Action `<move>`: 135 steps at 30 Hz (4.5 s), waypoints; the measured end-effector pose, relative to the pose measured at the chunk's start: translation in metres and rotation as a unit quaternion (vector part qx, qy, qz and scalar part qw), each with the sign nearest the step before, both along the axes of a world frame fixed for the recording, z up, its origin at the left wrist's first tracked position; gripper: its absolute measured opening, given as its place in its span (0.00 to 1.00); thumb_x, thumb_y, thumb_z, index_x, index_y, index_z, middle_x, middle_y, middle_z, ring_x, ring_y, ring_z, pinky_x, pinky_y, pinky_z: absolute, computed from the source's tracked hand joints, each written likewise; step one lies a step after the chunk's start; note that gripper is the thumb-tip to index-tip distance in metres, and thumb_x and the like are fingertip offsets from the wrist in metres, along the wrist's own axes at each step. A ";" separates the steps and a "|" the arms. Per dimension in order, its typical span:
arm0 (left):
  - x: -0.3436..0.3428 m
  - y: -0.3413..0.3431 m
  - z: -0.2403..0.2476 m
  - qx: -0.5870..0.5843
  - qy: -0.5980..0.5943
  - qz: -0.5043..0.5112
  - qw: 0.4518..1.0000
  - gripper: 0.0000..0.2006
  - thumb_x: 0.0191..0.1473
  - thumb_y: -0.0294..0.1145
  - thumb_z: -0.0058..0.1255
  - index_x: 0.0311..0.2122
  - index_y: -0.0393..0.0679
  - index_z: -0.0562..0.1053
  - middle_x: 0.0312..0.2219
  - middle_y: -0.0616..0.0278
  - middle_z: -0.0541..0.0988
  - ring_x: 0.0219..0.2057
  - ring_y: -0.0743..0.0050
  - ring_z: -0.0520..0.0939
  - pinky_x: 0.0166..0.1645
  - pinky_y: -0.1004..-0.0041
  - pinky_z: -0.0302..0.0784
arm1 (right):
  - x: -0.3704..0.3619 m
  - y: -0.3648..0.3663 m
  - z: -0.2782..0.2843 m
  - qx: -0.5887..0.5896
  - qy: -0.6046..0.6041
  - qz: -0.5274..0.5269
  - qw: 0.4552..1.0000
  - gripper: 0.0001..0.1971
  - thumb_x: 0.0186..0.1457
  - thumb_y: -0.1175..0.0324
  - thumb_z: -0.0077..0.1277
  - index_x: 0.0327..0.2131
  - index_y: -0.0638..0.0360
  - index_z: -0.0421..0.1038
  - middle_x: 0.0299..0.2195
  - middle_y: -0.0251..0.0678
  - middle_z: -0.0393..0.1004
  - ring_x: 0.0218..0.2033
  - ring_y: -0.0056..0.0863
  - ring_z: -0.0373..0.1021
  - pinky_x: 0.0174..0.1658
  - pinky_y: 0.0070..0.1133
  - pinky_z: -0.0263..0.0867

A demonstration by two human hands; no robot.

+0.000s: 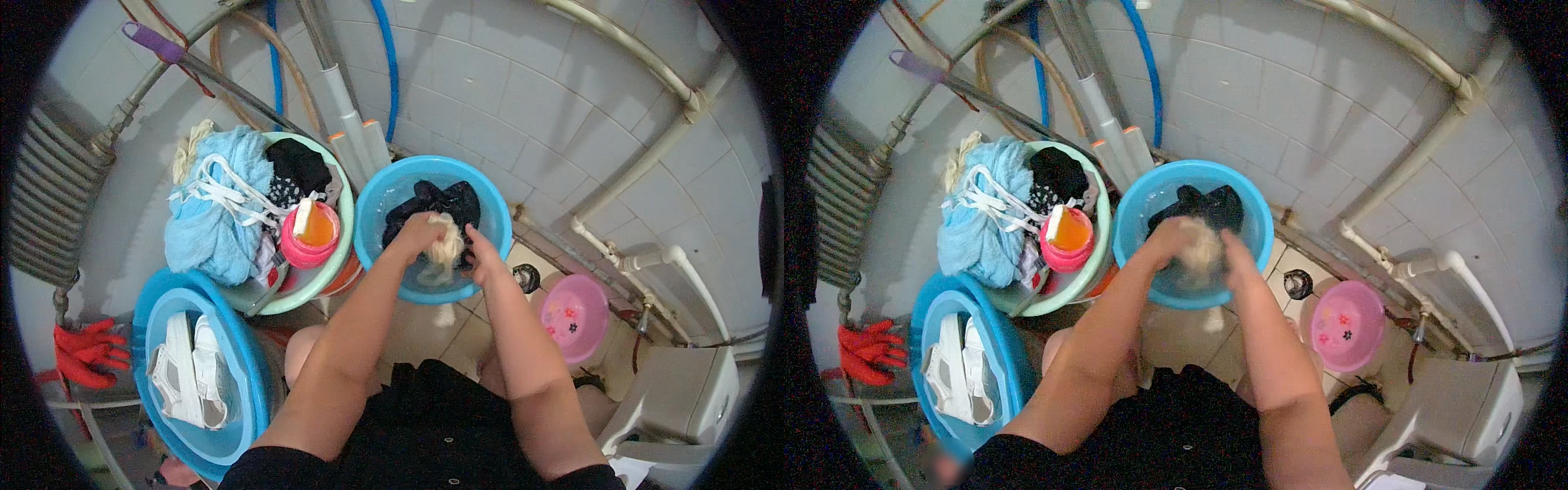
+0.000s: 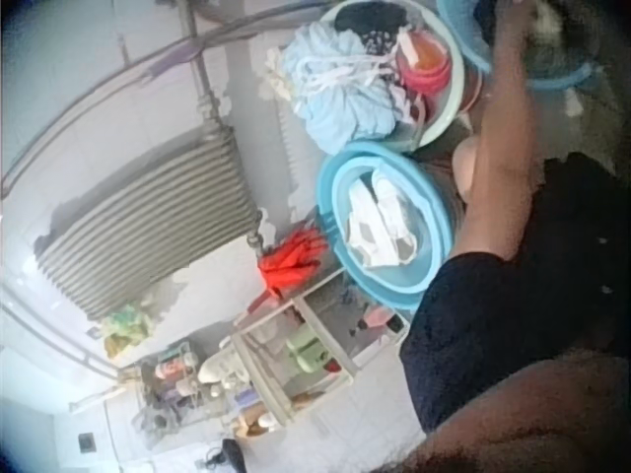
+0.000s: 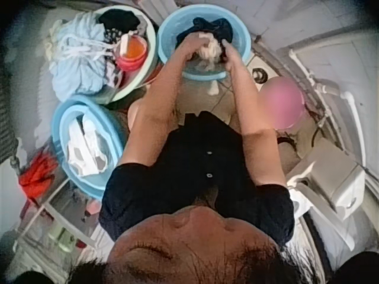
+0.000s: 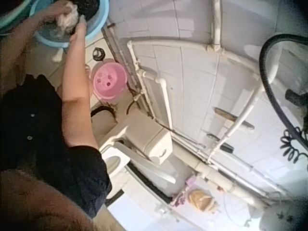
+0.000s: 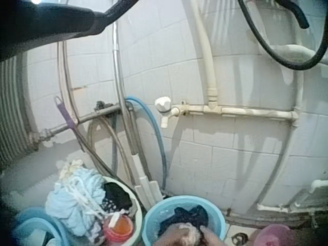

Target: The person washes clothes by hand in a bathroom. They fill a blue basin with water, add laundry detergent, and scrub a light-colored garment and a dark garment. The person rinses the items, wrings them out, and places them into a separate basin. Finally, they pour the soapy water into the toilet.

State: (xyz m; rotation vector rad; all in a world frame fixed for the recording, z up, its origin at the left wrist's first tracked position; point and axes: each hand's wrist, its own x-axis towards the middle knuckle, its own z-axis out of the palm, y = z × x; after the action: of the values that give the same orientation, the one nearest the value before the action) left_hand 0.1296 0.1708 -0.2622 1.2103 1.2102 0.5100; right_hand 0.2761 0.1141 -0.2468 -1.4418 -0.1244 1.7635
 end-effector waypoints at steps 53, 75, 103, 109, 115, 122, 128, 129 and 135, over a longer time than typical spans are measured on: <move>0.005 -0.014 0.011 -0.094 -0.209 0.094 0.969 0.10 0.39 0.25 0.43 0.31 0.38 0.71 0.27 0.61 0.73 0.29 0.69 0.75 0.35 0.72 0.71 | 0.007 -0.004 0.005 0.057 0.021 0.049 0.997 0.35 0.49 0.45 0.47 0.58 0.44 0.51 0.60 0.37 0.49 0.60 0.44 0.44 0.54 0.55 0.36; 0.038 -0.020 -0.003 0.271 0.069 0.167 0.946 0.12 0.54 0.39 0.40 0.37 0.42 0.70 0.30 0.55 0.76 0.33 0.58 0.77 0.38 0.64 0.71 | -0.035 -0.003 0.013 0.375 -0.263 -0.008 0.889 0.21 0.53 0.63 0.52 0.47 0.61 0.63 0.43 0.37 0.69 0.43 0.27 0.66 0.46 0.24 0.62; 0.015 -0.016 0.077 -0.019 -0.330 0.041 0.943 0.17 0.47 0.28 0.49 0.45 0.40 0.67 0.36 0.58 0.72 0.39 0.69 0.74 0.43 0.69 0.71 | 0.000 -0.004 0.028 0.123 0.225 0.029 0.966 0.29 0.54 0.39 0.36 0.53 0.46 0.60 0.51 0.35 0.64 0.50 0.37 0.63 0.53 0.40 0.57; 0.021 0.010 0.003 0.178 0.027 0.119 0.977 0.25 0.52 0.46 0.45 0.48 0.35 0.64 0.40 0.51 0.71 0.43 0.59 0.73 0.47 0.67 0.69 | 0.000 0.000 0.031 0.219 0.271 -0.047 0.936 0.22 0.57 0.52 0.42 0.51 0.52 0.60 0.48 0.37 0.66 0.47 0.35 0.66 0.51 0.34 0.62; 0.065 -0.029 0.022 0.080 -0.202 0.140 0.966 0.20 0.56 0.44 0.40 0.40 0.35 0.70 0.34 0.53 0.76 0.32 0.66 0.77 0.39 0.67 0.71 | -0.001 0.003 0.018 0.310 0.018 -0.174 0.934 0.15 0.60 0.61 0.40 0.46 0.59 0.61 0.40 0.38 0.68 0.40 0.28 0.68 0.42 0.26 0.66; 0.058 -0.043 0.036 0.255 0.036 0.180 0.949 0.19 0.54 0.44 0.44 0.38 0.35 0.70 0.32 0.43 0.75 0.35 0.51 0.76 0.41 0.64 0.69 | -0.012 -0.004 0.025 0.264 -0.038 -0.128 0.955 0.19 0.61 0.54 0.35 0.45 0.60 0.61 0.36 0.34 0.68 0.37 0.26 0.68 0.40 0.24 0.65; 0.008 -0.004 0.124 0.107 -0.157 0.355 0.915 0.21 0.55 0.48 0.44 0.38 0.36 0.68 0.28 0.54 0.75 0.30 0.69 0.76 0.35 0.67 0.73 | -0.008 -0.001 0.062 0.301 0.111 -0.067 0.945 0.46 0.51 0.38 0.40 0.61 0.57 0.33 0.62 0.40 0.37 0.62 0.37 0.39 0.59 0.40 0.43; -0.023 0.023 0.127 0.180 -0.089 0.312 0.929 0.20 0.55 0.47 0.44 0.40 0.37 0.67 0.29 0.56 0.75 0.29 0.69 0.76 0.33 0.67 0.74 | -0.006 -0.001 0.058 0.286 0.096 -0.066 0.951 0.44 0.52 0.38 0.39 0.62 0.53 0.32 0.61 0.41 0.38 0.63 0.38 0.37 0.59 0.42 0.42; -0.196 0.049 0.230 0.324 -0.179 0.404 0.836 0.21 0.55 0.46 0.44 0.44 0.36 0.63 0.35 0.54 0.74 0.32 0.66 0.77 0.33 0.68 0.75 | 0.001 -0.005 0.049 0.257 0.055 -0.066 0.963 0.39 0.54 0.42 0.40 0.61 0.50 0.37 0.62 0.40 0.36 0.63 0.37 0.35 0.59 0.42 0.43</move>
State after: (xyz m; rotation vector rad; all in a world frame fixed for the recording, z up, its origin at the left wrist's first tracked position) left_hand -0.0668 0.2202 -0.0317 1.0096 1.2139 1.8197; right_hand 0.2767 0.1087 -0.1977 -0.9524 -0.3883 1.5486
